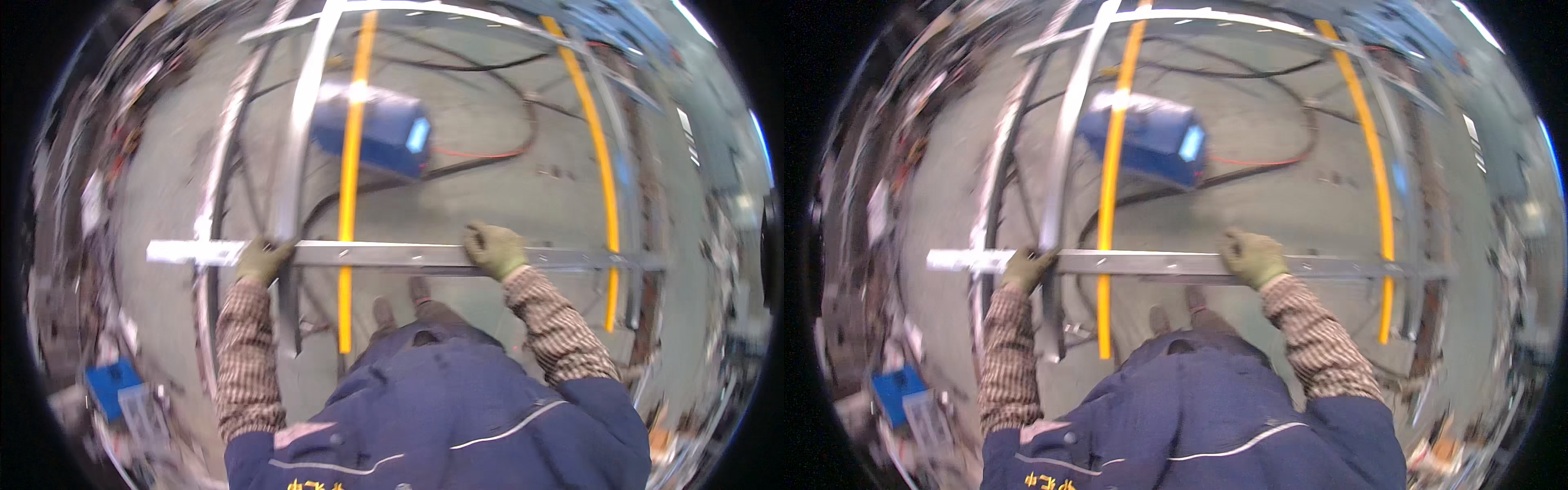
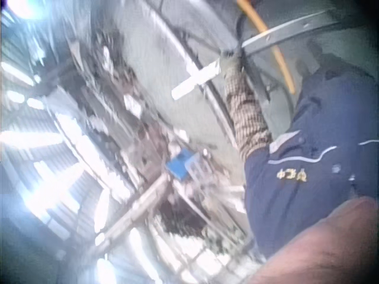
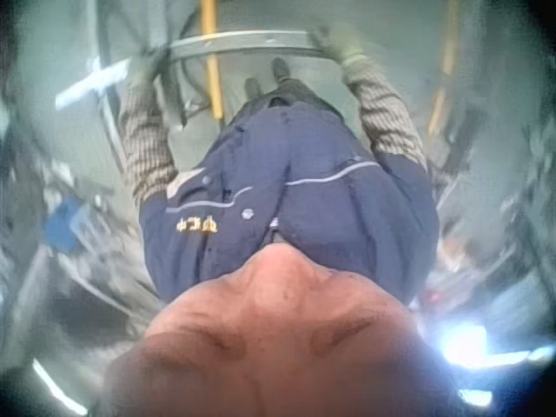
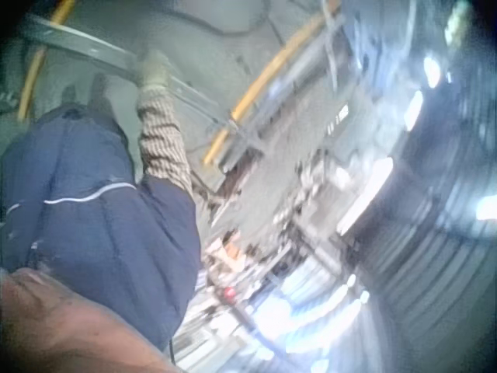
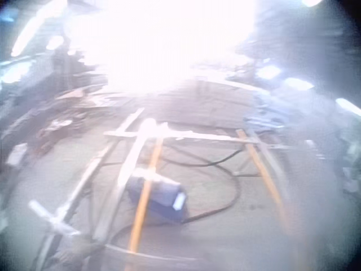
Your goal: The person aligns metal frame components on a jig, then uses a handheld welding torch to weld joints. They reposition the frame and repeat welding on different sections, handling metal bars and the welding torch throughout.
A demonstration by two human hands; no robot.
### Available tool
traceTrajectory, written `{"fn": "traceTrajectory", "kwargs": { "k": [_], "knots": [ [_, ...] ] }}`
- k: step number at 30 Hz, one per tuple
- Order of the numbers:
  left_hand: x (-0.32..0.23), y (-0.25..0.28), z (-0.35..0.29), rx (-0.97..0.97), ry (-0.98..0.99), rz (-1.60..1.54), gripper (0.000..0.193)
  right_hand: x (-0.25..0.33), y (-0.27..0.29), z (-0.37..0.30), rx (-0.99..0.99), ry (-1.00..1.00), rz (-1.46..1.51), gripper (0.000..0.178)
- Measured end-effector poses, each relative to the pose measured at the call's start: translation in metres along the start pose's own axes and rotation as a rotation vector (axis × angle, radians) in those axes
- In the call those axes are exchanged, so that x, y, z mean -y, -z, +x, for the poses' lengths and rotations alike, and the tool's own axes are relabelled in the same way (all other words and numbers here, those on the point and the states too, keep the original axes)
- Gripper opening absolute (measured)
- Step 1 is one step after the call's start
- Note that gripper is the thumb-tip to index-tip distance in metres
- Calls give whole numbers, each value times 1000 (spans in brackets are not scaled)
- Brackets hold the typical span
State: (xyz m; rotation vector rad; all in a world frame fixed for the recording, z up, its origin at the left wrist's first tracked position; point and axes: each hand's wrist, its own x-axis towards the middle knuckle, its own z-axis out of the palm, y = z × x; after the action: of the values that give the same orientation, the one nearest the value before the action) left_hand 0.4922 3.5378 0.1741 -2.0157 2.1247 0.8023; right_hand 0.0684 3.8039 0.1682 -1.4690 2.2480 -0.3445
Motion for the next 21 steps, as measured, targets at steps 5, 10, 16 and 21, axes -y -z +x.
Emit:
{"fn": "traceTrajectory", "kwargs": {
  "k": [5, 10, 16, 21],
  "knots": [
    [6, -1, 12, 32, -133, -50, 85, -8, -12, -1, -117, 90, 27, 44],
    [21, -13, 27, -63, -236, -33, 67, 18, -12, -19, -429, 105, -107, 43],
    [31, -5, 23, -183, -394, -664, 38, 49, -49, -151, -600, -85, 413, 41],
    [-44, -57, -56, 69, -899, -587, 15, 33, -95, -247, -339, -429, 661, 43]
  ]
}}
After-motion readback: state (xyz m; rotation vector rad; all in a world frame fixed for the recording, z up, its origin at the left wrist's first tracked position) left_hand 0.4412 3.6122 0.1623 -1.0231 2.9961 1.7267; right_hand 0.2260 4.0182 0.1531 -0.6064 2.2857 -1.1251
